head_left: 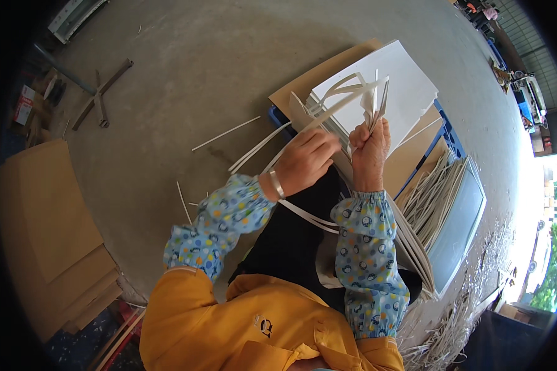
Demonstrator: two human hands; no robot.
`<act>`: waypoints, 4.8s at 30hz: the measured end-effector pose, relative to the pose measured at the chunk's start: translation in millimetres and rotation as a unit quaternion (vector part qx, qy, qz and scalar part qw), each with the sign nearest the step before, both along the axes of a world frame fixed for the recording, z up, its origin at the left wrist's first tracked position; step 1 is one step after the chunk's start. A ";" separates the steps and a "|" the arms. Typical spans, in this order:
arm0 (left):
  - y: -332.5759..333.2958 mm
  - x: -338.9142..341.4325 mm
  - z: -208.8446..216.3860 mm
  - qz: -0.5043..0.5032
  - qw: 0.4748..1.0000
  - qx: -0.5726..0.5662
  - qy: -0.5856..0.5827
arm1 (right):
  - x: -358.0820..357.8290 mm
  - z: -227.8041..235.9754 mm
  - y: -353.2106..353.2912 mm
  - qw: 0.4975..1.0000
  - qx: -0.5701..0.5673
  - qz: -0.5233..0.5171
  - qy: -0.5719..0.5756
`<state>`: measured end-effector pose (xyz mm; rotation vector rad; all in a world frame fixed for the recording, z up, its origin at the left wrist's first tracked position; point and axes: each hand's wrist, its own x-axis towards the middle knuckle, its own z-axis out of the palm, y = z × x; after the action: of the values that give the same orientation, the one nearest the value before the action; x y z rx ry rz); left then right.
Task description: Organizing and stacking white and printed paper sheets on a pallet in a warehouse.
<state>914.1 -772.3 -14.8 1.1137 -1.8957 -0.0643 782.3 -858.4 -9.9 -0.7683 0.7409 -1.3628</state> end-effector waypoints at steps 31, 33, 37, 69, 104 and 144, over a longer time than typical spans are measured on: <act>-73.7 -31.8 -52.3 -0.063 0.944 0.063 -0.318 | -332.8 195.8 188.5 0.620 -0.190 -0.314 0.694; -79.9 -29.6 -73.6 -0.064 0.956 0.098 -0.270 | -380.9 194.7 206.5 0.520 -0.215 -0.384 0.732; -81.7 -26.7 -69.6 -0.068 0.953 0.042 -0.293 | -569.1 192.1 315.6 0.613 -0.066 -0.639 0.460; -95.5 -23.7 -34.0 -0.108 0.943 0.049 -0.310 | -137.1 6.9 69.1 0.932 -0.116 -0.146 0.312; -99.1 46.3 43.8 -0.094 0.957 -0.080 -0.263 | -209.2 26.2 158.7 0.510 -0.192 -0.109 0.831; -78.2 -78.9 -54.4 -0.143 0.948 -0.062 -0.277 | -191.9 -41.1 107.6 0.519 -0.147 0.011 0.842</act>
<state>835.2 -850.5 -69.2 0.8123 -2.5151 0.2260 590.3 -750.8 -51.0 -2.4182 1.9337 -0.2101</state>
